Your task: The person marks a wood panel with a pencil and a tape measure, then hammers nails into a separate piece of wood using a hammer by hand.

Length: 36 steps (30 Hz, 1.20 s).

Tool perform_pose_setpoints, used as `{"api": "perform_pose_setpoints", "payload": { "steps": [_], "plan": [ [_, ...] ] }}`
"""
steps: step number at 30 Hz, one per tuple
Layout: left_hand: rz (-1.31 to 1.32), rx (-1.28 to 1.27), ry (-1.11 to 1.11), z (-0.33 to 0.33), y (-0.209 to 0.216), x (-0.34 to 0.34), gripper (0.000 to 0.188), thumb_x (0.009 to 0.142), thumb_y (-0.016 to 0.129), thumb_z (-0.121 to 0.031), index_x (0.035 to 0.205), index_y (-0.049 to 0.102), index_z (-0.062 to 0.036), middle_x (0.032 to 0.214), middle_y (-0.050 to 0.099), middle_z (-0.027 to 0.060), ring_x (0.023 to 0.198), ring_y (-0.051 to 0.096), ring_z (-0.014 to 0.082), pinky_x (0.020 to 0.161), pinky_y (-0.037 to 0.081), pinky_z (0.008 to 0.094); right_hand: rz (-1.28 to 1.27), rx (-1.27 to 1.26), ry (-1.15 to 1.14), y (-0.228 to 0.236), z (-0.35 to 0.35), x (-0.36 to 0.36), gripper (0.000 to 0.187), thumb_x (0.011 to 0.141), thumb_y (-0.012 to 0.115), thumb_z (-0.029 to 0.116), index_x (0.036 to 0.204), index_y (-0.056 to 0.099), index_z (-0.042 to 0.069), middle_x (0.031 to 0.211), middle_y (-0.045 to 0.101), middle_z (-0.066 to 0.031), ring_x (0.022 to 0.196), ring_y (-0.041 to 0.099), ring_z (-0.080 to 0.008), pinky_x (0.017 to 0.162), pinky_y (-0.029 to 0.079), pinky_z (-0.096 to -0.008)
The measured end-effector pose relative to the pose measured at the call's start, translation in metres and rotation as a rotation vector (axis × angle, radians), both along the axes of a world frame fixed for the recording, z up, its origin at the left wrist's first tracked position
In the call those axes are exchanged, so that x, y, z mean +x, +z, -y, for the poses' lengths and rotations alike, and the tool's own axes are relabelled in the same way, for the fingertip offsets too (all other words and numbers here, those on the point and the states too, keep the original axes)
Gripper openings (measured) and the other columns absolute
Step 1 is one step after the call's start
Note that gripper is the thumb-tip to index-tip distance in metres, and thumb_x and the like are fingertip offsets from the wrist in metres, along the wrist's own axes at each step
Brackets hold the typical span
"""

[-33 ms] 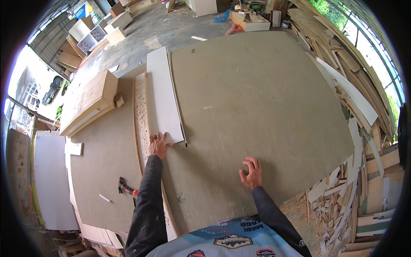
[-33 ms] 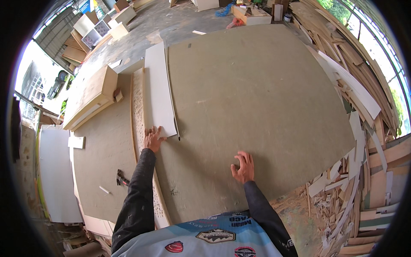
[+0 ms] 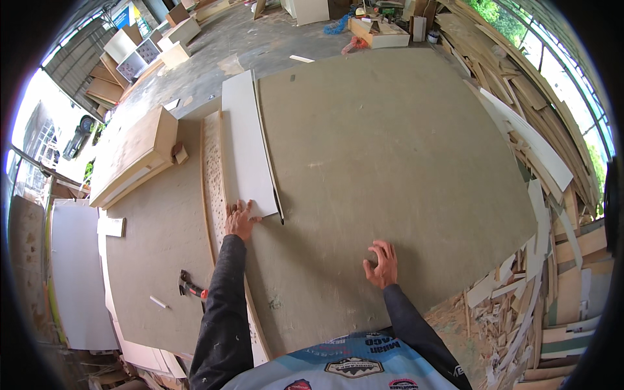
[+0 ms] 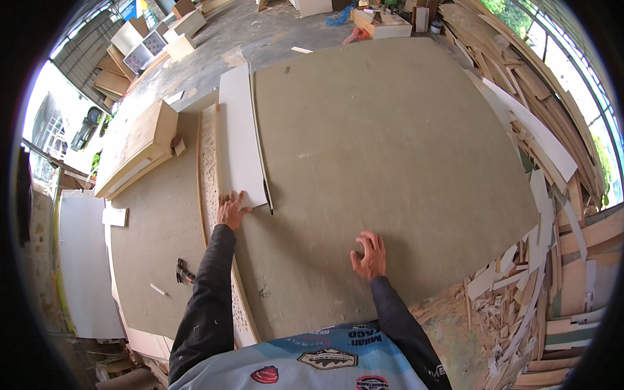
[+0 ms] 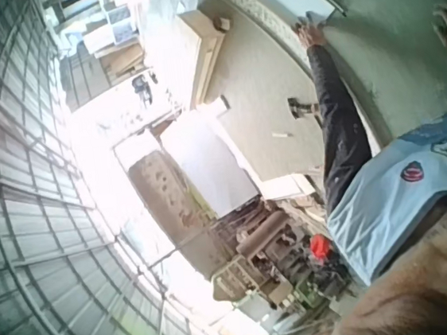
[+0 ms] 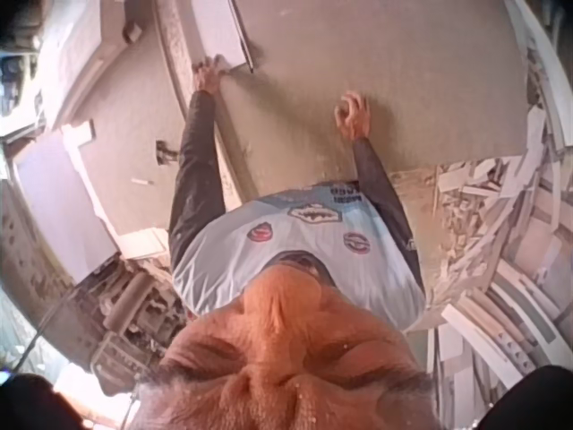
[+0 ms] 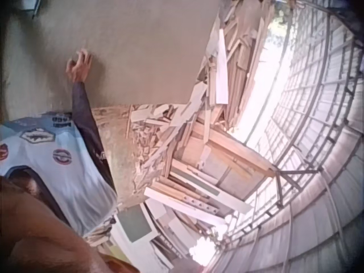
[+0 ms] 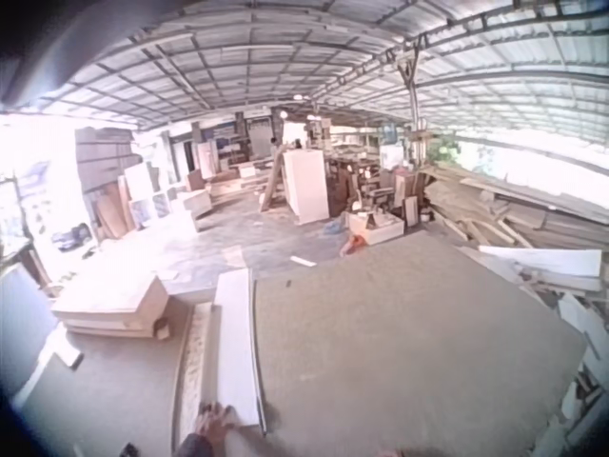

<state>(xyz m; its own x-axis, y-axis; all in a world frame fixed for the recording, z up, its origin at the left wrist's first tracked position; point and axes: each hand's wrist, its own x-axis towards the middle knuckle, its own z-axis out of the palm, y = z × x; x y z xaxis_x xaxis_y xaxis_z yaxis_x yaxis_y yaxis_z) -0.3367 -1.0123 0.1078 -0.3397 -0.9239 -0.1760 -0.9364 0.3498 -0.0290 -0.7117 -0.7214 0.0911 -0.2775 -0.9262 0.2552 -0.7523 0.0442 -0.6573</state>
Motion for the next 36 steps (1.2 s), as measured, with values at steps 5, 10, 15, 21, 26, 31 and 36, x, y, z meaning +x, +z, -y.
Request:
{"api": "perform_pose_setpoints", "payload": {
  "steps": [5,10,15,21,26,31,36],
  "plan": [
    [0.018,0.023,0.014,0.045,0.002,-0.004,0.077,0.087,0.055,-0.060,0.149,0.039,-0.0170,0.151,0.035,0.0242,0.139,0.036,0.0362,0.120,0.010,0.0481,0.007,0.028,-0.006,0.003,0.000,0.000,0.034,0.074,0.066,0.025,0.101,0.059,0.004,0.117,0.053,-0.0137,0.106,0.053,-0.0356,0.092,0.045,-0.0464],
    [0.010,-0.100,-0.058,0.108,-0.013,-0.007,0.074,0.082,0.064,-0.059,0.141,0.051,-0.0158,0.140,0.050,0.0229,0.127,0.050,0.0364,0.113,0.030,0.0484,0.003,0.037,-0.007,0.006,0.000,-0.002,0.035,0.073,0.066,0.025,0.101,0.057,0.005,0.116,0.052,-0.0142,0.106,0.052,-0.0356,0.090,0.044,-0.0482],
    [-0.108,0.095,0.055,0.211,-0.022,0.022,0.055,0.071,0.077,-0.048,0.103,0.070,-0.0031,0.108,0.065,0.0256,0.103,0.064,0.0378,0.086,0.051,0.0465,0.004,0.072,0.046,0.008,0.006,0.005,0.042,0.069,0.067,0.024,0.106,0.054,0.007,0.117,0.050,-0.0141,0.106,0.050,-0.0362,0.089,0.044,-0.0483],
    [-0.137,0.122,0.042,0.228,0.028,-0.114,0.047,0.070,0.076,-0.038,0.094,0.070,0.0027,0.100,0.068,0.0263,0.095,0.067,0.0395,0.083,0.054,0.0462,-0.032,0.097,0.023,0.005,0.000,-0.003,0.045,0.068,0.068,0.027,0.107,0.054,0.007,0.116,0.050,-0.0140,0.103,0.050,-0.0357,0.088,0.043,-0.0492],
    [-0.102,0.139,0.091,0.222,0.030,-0.157,0.036,0.070,0.073,-0.024,0.096,0.071,0.0008,0.104,0.069,0.0227,0.099,0.067,0.0381,0.086,0.055,0.0440,-0.035,0.100,0.031,0.009,0.004,-0.004,0.042,0.070,0.066,0.028,0.105,0.056,0.007,0.117,0.051,-0.0121,0.101,0.051,-0.0340,0.088,0.043,-0.0474],
    [-0.047,0.126,0.162,0.239,0.004,-0.155,0.025,0.073,0.067,-0.014,0.093,0.072,0.0012,0.097,0.071,0.0207,0.091,0.070,0.0356,0.081,0.057,0.0407,-0.023,0.116,0.054,0.011,0.004,-0.003,0.044,0.070,0.066,0.030,0.107,0.057,0.007,0.117,0.051,-0.0124,0.102,0.051,-0.0342,0.088,0.043,-0.0477],
    [-0.338,0.446,0.347,0.227,0.018,-0.193,0.018,0.077,0.069,-0.016,0.076,0.073,0.0011,0.070,0.072,0.0108,0.060,0.071,0.0227,0.062,0.059,0.0327,-0.020,0.100,0.038,0.010,-0.002,-0.006,0.043,0.076,0.065,0.035,0.107,0.057,0.006,0.117,0.052,-0.0143,0.103,0.051,-0.0353,0.089,0.043,-0.0477]
  ]
}}
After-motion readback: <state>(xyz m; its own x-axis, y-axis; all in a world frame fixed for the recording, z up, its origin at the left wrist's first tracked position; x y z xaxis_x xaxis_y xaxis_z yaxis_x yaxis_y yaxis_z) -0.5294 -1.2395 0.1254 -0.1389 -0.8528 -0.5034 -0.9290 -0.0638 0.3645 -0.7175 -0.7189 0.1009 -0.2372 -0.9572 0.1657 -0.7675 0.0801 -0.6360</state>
